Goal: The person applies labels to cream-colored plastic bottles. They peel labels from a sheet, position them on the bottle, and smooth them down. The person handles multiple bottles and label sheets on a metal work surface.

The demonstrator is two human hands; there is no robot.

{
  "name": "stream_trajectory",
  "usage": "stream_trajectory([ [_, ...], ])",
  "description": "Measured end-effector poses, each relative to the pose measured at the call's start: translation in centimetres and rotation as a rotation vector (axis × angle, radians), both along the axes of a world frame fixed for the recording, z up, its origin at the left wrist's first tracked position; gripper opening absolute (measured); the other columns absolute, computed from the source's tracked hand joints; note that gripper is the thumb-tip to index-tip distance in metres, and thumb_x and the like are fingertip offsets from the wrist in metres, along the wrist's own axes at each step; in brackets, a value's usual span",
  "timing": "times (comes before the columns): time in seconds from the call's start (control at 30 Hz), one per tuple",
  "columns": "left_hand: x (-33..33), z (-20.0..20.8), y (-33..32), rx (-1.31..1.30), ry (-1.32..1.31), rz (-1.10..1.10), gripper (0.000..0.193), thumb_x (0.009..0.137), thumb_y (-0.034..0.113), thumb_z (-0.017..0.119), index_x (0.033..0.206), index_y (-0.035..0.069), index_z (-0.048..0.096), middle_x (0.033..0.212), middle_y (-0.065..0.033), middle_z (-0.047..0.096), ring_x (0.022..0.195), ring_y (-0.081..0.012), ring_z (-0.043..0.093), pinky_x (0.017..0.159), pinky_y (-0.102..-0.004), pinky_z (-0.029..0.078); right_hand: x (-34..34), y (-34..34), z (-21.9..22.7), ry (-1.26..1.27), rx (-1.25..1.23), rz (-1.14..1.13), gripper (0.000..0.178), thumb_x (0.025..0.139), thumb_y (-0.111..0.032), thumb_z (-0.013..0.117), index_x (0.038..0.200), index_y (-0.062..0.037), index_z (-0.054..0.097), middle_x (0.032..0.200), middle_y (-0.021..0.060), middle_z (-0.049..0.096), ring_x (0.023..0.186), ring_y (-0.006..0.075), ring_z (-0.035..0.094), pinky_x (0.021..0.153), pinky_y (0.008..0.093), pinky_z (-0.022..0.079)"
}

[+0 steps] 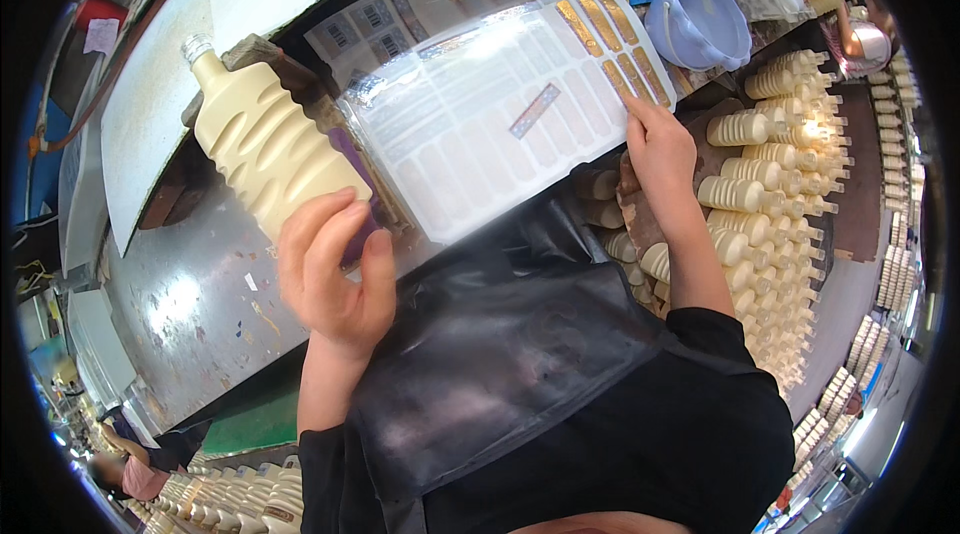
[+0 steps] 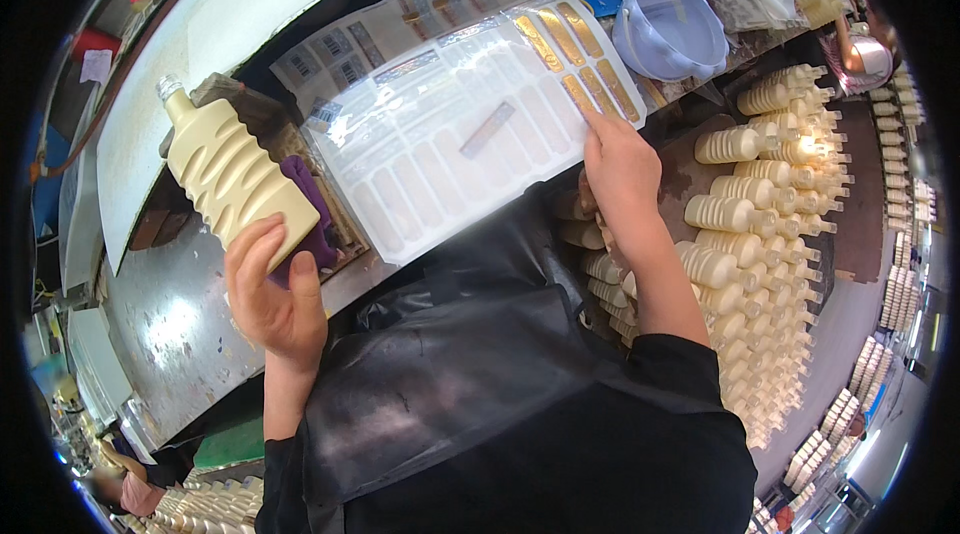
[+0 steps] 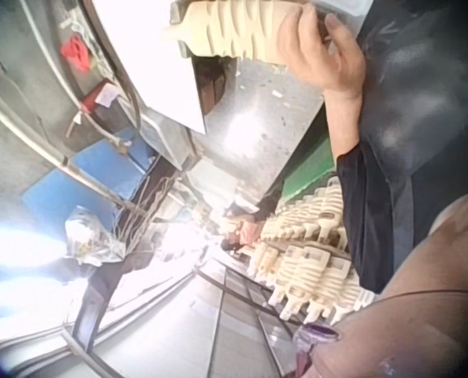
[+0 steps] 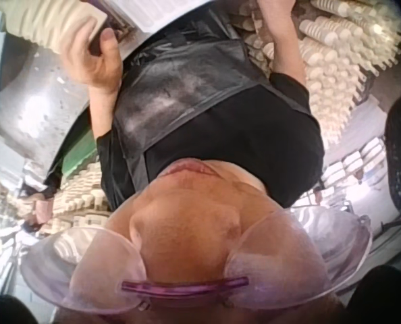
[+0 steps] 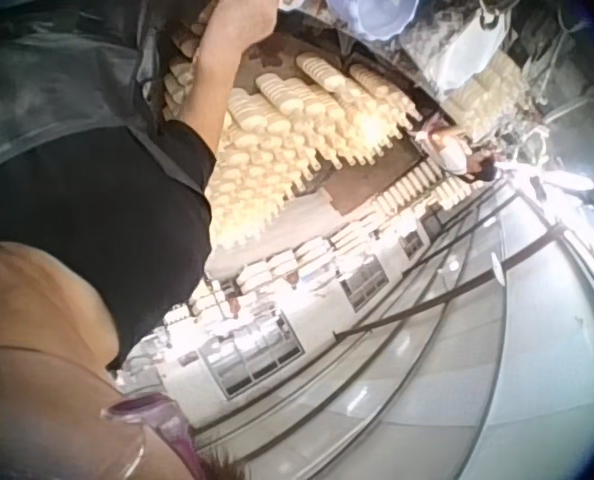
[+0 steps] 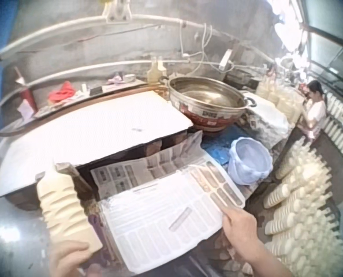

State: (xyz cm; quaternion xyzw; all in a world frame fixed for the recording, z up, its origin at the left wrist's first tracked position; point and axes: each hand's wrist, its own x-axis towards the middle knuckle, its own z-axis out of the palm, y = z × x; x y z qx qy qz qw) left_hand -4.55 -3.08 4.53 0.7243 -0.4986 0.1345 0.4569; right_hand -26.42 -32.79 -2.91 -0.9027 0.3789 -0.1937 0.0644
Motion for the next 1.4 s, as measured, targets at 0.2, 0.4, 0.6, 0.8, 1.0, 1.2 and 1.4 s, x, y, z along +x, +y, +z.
stream_trajectory([
  [0.2,-0.3,0.0,-1.0,0.000,0.029,-0.228,0.024,0.074,-0.010,0.072,0.095,0.000,0.069,0.086,-0.0127,0.070,0.075,-0.0278,0.068,0.066,-0.0339,0.054,-1.8,2.5,-0.5,0.201,0.003,0.035,0.031,0.090,-0.013,0.062,0.120,-0.0075,0.069,0.085,0.0133,0.063,0.076,0.0345,0.066,0.068,0.0443,0.055],
  [0.4,-0.2,0.3,-0.5,-0.024,0.021,-0.210,0.023,0.073,-0.011,0.071,0.093,0.000,0.069,0.081,-0.0119,0.069,0.071,-0.0270,0.067,0.064,-0.0338,0.054,-2.5,1.5,-0.4,0.116,-0.049,0.146,0.037,0.086,-0.009,0.066,0.123,-0.0115,0.067,0.086,0.0100,0.060,0.073,0.0327,0.065,0.064,0.0428,0.054],
  [0.6,-0.4,0.1,-0.2,0.007,0.107,-0.222,0.015,0.080,-0.009,0.071,0.092,0.000,0.069,0.085,-0.0140,0.071,0.076,-0.0279,0.069,0.069,-0.0348,0.054,-3.2,1.2,-0.7,0.006,-0.014,0.306,0.021,0.083,-0.009,0.071,0.104,-0.0085,0.074,0.079,0.0079,0.059,0.066,0.0242,0.063,0.060,0.0369,0.051],
  [0.8,-0.1,0.5,-2.7,0.069,0.056,-0.167,0.028,0.071,0.001,0.079,0.097,0.003,0.070,0.093,-0.0119,0.067,0.076,-0.0293,0.064,0.067,-0.0371,0.051,1.9,3.4,3.2,-0.242,0.960,0.257,0.017,0.094,-0.006,0.063,0.105,0.0043,0.072,0.079,-0.0002,0.057,0.066,0.0054,0.051,0.059,0.0229,0.040],
  [1.0,0.2,2.2,-4.8,0.216,-0.024,0.095,0.038,0.066,0.012,0.084,0.101,0.008,0.068,0.099,-0.0108,0.062,0.090,-0.0305,0.062,0.079,-0.0417,0.050,9.6,8.8,10.0,-0.361,1.315,0.568,0.028,0.097,-0.003,0.056,0.121,0.0064,0.068,0.086,-0.0009,0.054,0.074,0.0052,0.049,0.064,0.0227,0.039],
  [1.2,4.0,2.6,-3.1,-0.102,0.027,0.262,0.019,0.075,0.005,0.077,0.093,0.006,0.071,0.086,-0.0082,0.063,0.074,-0.0246,0.060,0.068,-0.0355,0.048,16.4,10.6,11.3,-0.416,0.896,0.852,0.036,0.095,-0.007,0.062,0.130,0.0000,0.065,0.092,0.0030,0.058,0.072,0.0053,0.049,0.064,0.0207,0.040],
  [1.4,7.0,2.7,-1.4,-0.529,0.830,0.184,0.010,0.092,0.004,0.072,0.100,-0.001,0.074,0.093,-0.0004,0.067,0.080,-0.0059,0.059,0.073,-0.0221,0.048,22.6,12.2,9.1,-0.397,1.621,0.659,0.036,0.097,-0.021,0.069,0.126,-0.0012,0.063,0.093,0.0016,0.067,0.063,0.0020,0.051,0.055,0.0176,0.041],
])
